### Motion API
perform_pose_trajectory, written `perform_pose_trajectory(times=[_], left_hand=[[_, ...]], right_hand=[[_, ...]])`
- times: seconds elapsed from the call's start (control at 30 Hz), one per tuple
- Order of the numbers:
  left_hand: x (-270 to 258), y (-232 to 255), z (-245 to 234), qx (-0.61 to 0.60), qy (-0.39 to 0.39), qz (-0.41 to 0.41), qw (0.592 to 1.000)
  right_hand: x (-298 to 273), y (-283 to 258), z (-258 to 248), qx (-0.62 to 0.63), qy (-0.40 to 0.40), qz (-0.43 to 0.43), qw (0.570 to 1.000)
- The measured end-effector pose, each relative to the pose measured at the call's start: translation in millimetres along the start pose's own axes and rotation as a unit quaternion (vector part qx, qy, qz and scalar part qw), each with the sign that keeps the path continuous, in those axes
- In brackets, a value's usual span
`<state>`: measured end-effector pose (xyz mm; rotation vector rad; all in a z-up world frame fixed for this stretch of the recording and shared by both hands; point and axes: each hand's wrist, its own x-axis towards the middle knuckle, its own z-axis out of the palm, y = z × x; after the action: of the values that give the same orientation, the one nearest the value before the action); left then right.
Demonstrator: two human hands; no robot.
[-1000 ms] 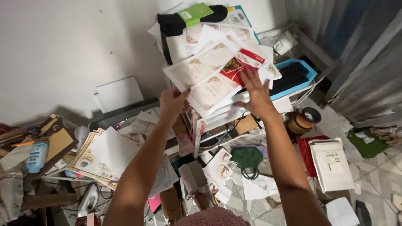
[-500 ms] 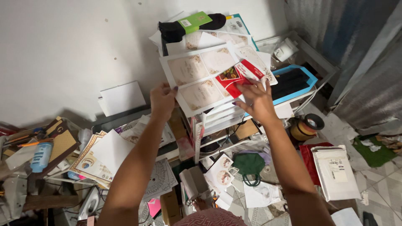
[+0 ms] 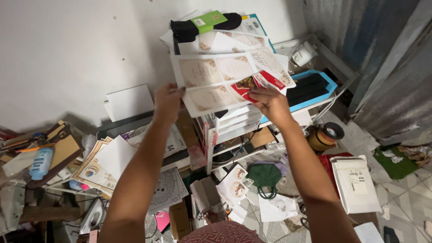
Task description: The person sorts through a large pile of papers and documents on a cluttered desk, picking them up one by one and moving them into different stacks.
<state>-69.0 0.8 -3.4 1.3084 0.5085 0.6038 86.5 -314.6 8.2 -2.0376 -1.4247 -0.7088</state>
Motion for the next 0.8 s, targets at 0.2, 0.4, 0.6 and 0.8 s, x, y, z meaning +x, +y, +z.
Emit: perform_pose_trajectory(times=[0.2,0.4,0.6,0.8], left_hand=[[38,-3,-41,-0.061,0.047,-0.089,0.993],[44,-14,-65,-0.167,0.022,-0.103,0.98],[61,-37,-63,-0.244,-0.023,-0.147,0.958],[72,-32,-53,-0.316,-0.051,-0.207,0.924]], right_hand=[[-19,44,-9,0.261,0.087,0.131,0.952],[6,68,-31,0.498,0.359,0.333,0.715],[18,26,-56,0.662,0.179,0.256,0.682],[40,18,-42,0.54,0.136,0.244,0.794]])
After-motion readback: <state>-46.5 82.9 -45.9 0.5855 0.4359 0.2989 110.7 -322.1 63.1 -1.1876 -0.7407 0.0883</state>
